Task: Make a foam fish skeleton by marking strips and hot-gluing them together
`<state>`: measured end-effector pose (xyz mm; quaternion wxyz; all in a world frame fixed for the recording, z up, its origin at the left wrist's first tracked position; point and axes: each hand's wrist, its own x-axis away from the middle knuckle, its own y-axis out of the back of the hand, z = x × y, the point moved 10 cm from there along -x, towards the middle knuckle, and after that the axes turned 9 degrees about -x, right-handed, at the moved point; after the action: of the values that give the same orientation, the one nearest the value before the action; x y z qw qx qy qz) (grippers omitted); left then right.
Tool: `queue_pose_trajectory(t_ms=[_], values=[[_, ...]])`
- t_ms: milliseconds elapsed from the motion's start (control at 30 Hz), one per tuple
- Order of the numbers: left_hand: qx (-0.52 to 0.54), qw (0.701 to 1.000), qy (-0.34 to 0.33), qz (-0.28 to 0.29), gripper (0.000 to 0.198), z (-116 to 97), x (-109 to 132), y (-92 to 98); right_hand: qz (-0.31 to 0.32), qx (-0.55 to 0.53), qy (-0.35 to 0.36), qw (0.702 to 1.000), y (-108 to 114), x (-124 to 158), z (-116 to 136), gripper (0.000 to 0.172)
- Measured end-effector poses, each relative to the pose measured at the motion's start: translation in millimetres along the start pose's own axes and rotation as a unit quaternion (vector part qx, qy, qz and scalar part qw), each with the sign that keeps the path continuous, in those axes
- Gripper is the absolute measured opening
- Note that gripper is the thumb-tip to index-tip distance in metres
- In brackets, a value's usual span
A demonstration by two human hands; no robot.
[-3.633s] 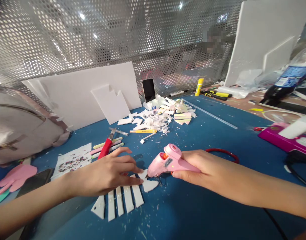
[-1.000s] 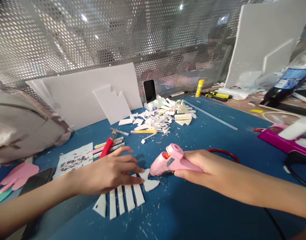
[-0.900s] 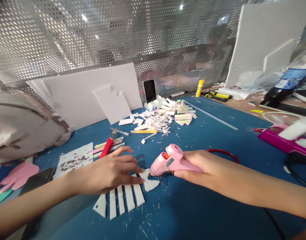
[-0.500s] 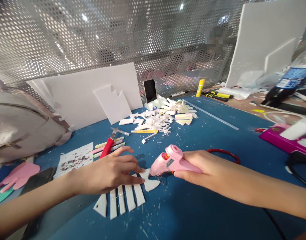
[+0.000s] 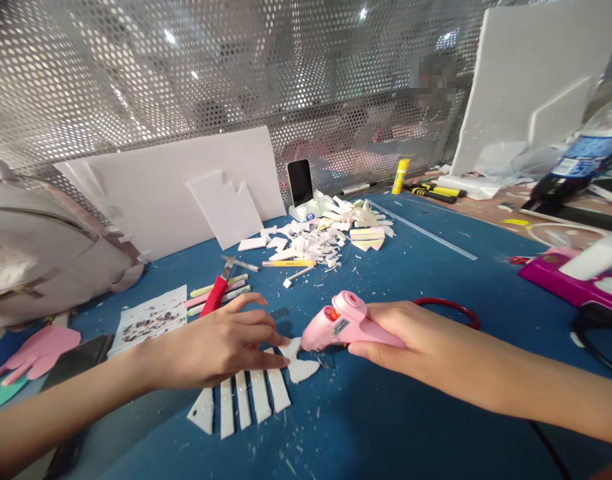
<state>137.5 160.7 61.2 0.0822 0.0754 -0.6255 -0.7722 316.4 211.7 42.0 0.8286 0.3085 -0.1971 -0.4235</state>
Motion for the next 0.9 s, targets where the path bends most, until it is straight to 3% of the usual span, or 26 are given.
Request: queue_pose_trajectory(t_ms=[300, 533, 700, 900], values=[[0.002, 1.0, 0.004, 0.002, 0.038, 1, 1, -0.5, 0.001, -0.011, 0.012, 1.0, 1, 1, 1, 0.046], [-0.003, 1.0, -0.001, -0.013, 0.035, 0, 0, 4.4, 0.028, -0.036, 0.017, 0.999, -2, -5, 7, 0.037], [0.005, 1.0, 0.001, -0.01, 0.036, 1, -1, 3.4, 0.036, -0.047, -0.005, 0.998, -2, -5, -3, 0.029], [0.008, 1.0, 0.001, -0.01, 0.036, 1, 0, 3.5, 0.054, -0.074, -0.017, 0.996, -5, -7, -3, 0.033]])
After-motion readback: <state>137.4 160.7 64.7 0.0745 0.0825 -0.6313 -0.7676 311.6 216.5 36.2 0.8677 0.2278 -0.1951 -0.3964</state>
